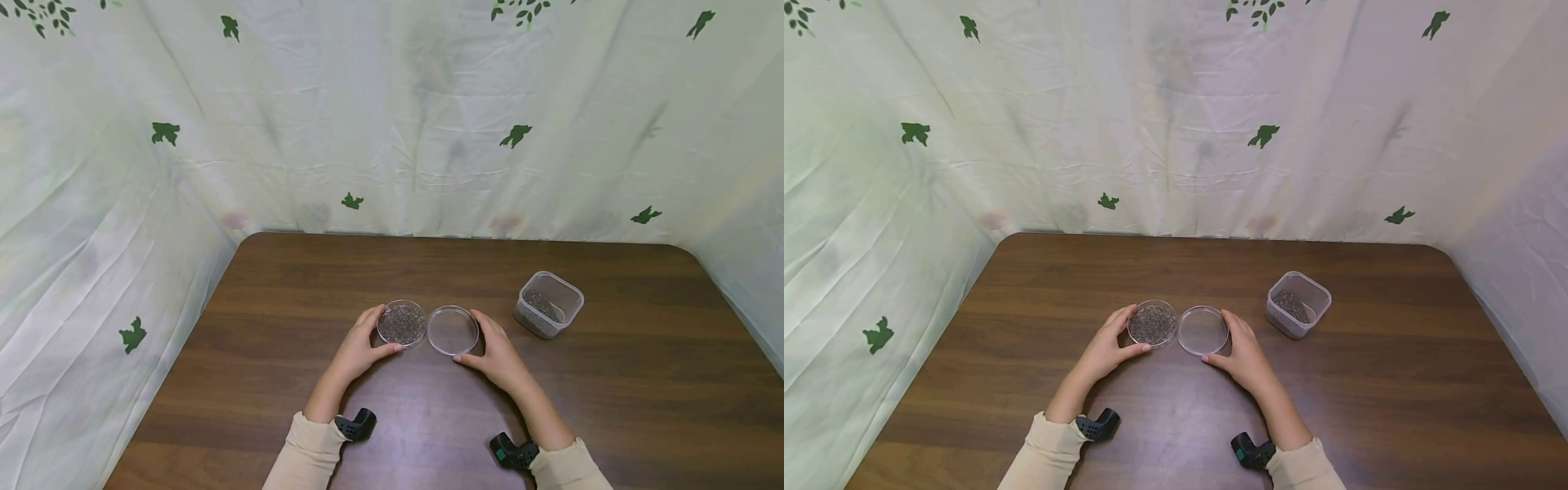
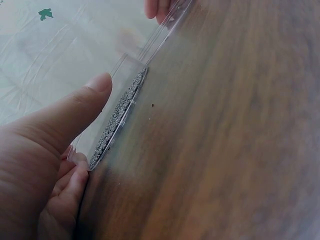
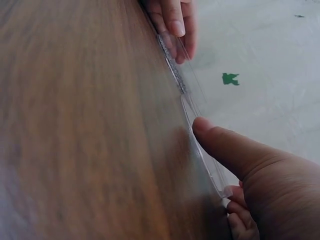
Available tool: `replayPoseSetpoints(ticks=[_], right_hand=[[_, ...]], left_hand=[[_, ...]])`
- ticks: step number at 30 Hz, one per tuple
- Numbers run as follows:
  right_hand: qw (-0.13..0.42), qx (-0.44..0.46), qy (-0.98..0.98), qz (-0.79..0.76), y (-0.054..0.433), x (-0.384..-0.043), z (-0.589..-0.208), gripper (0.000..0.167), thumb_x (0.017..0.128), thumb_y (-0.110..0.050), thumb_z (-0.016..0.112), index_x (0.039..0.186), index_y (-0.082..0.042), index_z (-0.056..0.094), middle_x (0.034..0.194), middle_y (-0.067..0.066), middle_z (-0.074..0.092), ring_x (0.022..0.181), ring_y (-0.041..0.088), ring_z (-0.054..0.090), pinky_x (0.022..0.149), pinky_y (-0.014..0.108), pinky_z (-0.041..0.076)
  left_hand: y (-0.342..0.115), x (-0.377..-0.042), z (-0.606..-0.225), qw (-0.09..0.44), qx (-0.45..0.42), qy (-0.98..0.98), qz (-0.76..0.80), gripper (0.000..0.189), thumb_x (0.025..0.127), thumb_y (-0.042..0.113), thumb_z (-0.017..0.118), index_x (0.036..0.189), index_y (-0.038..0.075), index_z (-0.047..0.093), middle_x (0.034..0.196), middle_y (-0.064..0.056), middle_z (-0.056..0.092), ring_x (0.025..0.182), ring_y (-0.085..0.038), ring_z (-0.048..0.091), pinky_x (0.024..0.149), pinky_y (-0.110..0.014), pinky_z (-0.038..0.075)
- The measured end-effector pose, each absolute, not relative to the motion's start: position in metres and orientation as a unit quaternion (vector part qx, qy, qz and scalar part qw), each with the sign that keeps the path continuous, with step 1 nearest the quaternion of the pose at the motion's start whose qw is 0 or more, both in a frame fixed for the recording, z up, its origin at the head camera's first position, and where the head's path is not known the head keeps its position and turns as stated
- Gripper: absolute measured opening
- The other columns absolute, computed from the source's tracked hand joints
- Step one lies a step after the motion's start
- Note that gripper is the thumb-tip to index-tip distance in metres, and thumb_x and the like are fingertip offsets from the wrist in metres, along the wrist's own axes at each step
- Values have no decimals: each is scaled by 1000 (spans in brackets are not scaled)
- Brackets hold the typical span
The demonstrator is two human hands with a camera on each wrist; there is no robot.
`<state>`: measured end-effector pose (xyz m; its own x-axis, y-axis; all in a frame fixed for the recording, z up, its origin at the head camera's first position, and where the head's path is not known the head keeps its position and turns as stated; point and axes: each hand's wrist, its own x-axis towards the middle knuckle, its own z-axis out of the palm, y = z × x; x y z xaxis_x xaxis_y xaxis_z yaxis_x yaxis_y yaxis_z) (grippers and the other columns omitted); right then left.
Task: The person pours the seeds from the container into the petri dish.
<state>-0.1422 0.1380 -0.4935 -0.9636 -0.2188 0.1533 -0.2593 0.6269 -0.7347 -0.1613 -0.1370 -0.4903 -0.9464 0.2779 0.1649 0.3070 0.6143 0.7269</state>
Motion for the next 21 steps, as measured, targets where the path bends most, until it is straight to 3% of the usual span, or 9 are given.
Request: replayPoseSetpoints(ticks=[21], right_hand=[[50,118,-869,478,137,-140,-489,90,63,-29,82,136,-5,35,134,15,37,121,29,37,99,47,27]], left_hand=[[-137,-160,-491,20,-163,-897,-410,84,69,33,77,134,-1,37,132,-17,39,121,-28,37,99,-42,30]])
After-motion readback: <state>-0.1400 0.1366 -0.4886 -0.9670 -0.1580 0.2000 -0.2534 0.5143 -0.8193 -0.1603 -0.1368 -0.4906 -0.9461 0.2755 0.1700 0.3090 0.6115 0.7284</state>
